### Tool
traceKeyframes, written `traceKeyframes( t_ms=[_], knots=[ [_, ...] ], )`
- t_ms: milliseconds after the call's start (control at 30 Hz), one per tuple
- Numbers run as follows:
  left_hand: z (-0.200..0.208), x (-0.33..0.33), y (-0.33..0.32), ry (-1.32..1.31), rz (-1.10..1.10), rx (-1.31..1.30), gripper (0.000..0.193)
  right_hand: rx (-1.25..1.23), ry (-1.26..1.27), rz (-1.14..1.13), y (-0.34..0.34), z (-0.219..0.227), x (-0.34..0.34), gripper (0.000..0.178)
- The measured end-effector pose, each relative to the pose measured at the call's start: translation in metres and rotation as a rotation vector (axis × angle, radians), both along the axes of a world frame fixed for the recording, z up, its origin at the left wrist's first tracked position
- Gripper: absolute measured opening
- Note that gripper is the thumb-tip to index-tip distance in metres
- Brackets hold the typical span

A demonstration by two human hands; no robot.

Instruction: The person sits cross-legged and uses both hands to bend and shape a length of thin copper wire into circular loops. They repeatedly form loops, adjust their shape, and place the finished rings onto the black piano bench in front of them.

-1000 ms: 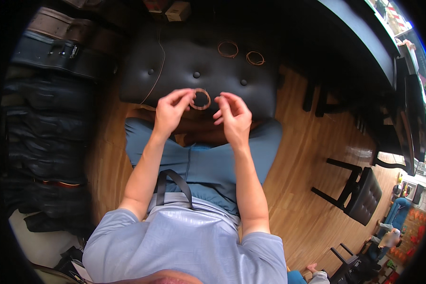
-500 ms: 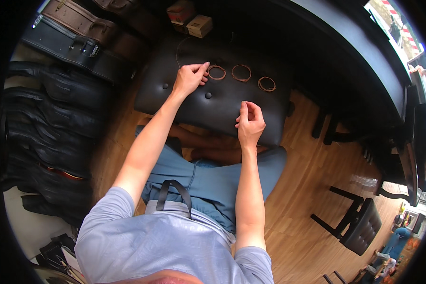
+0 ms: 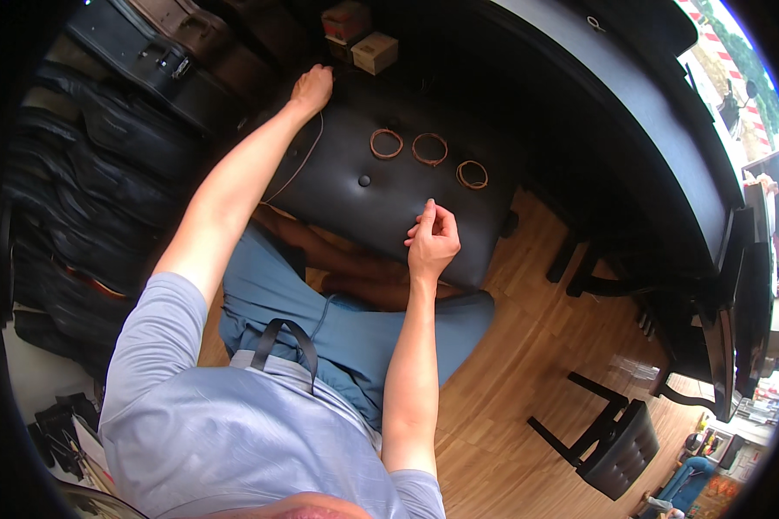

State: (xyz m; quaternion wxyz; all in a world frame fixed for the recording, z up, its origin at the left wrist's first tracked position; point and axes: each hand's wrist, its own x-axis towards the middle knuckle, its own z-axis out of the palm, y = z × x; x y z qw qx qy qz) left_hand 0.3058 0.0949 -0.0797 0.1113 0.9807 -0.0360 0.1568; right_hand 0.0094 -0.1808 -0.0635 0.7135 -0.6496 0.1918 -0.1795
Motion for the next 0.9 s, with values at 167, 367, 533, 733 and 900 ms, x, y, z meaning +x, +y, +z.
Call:
traceKeyframes(
  t_ms=[167,367,533,733,900],
  knots=[
    [0.056,-0.013,-0.007,0.249,0.092,-0.055,0.029,-0.018,0.011,-0.027,-0.010,-0.001,-0.001,0.023],
    [0.069,-0.053,0.086,0.472,0.041,-1.887,0.026,-0.008,-0.028,0.010,-0.001,-0.006,-0.001,0.022],
    [0.126,-0.157,0.081,0.422,-0.273,-1.805,0.026,-0.033,-0.019,0.039,-0.012,-0.014,-0.002,0.023],
    [0.137,-0.287,0.042,0.316,-0.273,-1.467,0.024,-0.110,-0.192,0.193,0.048,0.059,-0.022,0.038],
    [0.115,-0.328,0.004,0.243,-0.249,-1.481,0.019,0.347,-0.169,0.758,0.111,0.044,-0.056,0.034]
  ],
)
